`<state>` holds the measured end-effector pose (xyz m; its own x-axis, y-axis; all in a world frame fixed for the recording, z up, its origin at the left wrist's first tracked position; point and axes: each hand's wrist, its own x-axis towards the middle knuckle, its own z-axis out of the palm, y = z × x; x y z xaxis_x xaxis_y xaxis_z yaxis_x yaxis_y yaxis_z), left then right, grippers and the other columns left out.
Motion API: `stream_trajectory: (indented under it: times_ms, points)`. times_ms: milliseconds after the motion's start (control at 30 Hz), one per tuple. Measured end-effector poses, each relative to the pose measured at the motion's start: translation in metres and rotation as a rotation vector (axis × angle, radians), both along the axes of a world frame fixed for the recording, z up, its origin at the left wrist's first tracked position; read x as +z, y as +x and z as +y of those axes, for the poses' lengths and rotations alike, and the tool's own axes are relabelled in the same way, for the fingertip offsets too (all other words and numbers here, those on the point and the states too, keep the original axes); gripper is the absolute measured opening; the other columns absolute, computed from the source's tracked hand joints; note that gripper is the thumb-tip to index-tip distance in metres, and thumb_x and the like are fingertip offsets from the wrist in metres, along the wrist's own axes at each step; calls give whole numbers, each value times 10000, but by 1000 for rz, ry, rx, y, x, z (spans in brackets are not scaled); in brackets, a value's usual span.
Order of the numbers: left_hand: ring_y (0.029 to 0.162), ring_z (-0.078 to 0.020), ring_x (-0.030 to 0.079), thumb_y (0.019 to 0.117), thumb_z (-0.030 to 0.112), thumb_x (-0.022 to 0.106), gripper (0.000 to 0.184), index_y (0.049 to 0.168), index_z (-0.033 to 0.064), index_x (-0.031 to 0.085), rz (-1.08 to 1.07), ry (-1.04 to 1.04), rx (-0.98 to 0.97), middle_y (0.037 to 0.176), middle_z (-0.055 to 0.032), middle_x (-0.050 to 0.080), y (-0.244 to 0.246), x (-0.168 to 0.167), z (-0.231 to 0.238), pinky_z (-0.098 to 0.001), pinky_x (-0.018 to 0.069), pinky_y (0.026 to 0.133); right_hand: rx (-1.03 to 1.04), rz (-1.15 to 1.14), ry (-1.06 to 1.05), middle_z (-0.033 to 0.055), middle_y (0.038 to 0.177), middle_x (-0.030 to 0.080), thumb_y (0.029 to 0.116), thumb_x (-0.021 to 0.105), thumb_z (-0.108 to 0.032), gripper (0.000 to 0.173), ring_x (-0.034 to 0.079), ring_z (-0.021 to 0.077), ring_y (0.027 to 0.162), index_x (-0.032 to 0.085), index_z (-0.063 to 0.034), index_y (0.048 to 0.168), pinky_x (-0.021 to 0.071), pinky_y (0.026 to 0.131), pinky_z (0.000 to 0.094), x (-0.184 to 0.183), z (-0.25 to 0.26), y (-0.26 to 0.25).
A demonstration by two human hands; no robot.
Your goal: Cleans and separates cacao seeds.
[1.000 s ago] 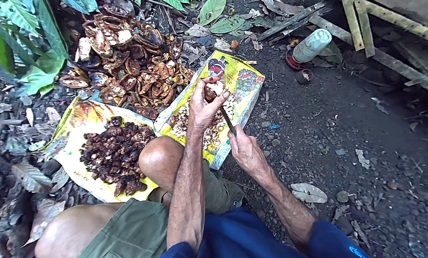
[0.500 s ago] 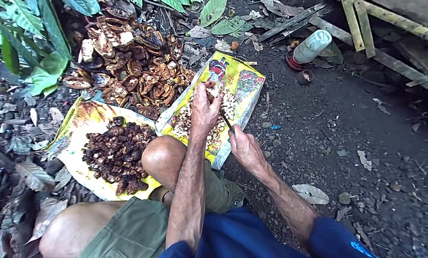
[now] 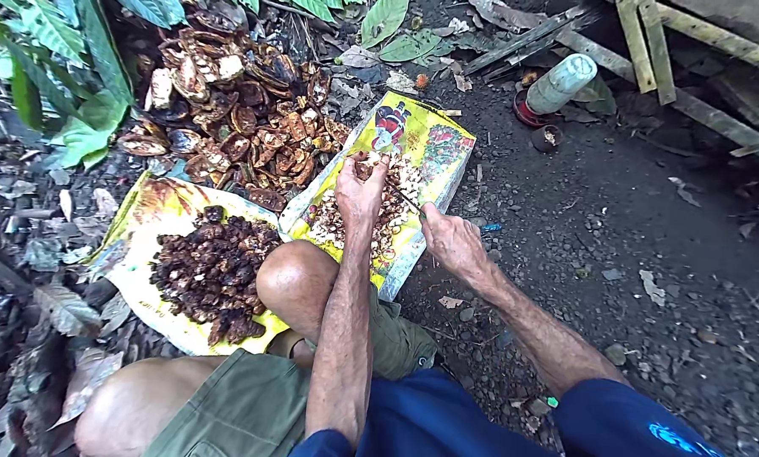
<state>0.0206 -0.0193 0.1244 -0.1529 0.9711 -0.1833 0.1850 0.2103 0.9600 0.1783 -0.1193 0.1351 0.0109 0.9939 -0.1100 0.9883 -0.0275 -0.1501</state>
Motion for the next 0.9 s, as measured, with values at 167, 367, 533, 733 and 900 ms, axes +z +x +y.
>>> stream_trajectory:
  times_ms: [167, 367, 533, 733, 900]
  points:
    - [669, -162, 633, 1037, 173, 505, 324, 1294, 61, 668, -438, 42, -31, 999, -105, 693, 0, -9, 4, -327, 550, 566, 51, 100, -21, 141, 685, 622, 1080, 449, -260, 243, 676, 380, 661, 606, -85, 1143, 510, 571, 552, -1, 2, 15]
    - [677, -137, 633, 1034, 96, 399, 397, 1356, 22, 619, -637, 95, -133, 1219, -120, 663, -3, 2, 0, -296, 557, 573, 96, 226, -35, 102, 664, 600, 1087, 468, -295, 253, 636, 318, 611, 652, -133, 1145, 492, 564, 535, 6, 10, 39]
    - [758, -180, 673, 1058, 113, 355, 425, 1406, 44, 588, -702, 82, -318, 1159, -141, 697, -10, 8, -1, -326, 577, 624, 150, 334, -58, 28, 630, 564, 1086, 495, -340, 270, 558, 201, 529, 699, -163, 1075, 466, 521, 461, 24, 20, 66]
    - [801, -178, 670, 1048, 102, 294, 487, 1468, 75, 539, -734, 103, -450, 1261, -145, 659, -9, 11, -2, -313, 571, 640, 199, 589, -134, -18, 636, 564, 1079, 502, -278, 268, 510, 88, 505, 718, -126, 1034, 453, 504, 291, 23, 23, 78]
    - [866, -153, 664, 1064, 102, 312, 471, 1486, 94, 521, -707, 144, -462, 1432, -103, 561, -6, 10, -5, -315, 580, 691, 118, 823, -185, -25, 668, 590, 1074, 510, -255, 264, 481, 39, 497, 719, -96, 1052, 417, 480, 203, 4, 17, 71]
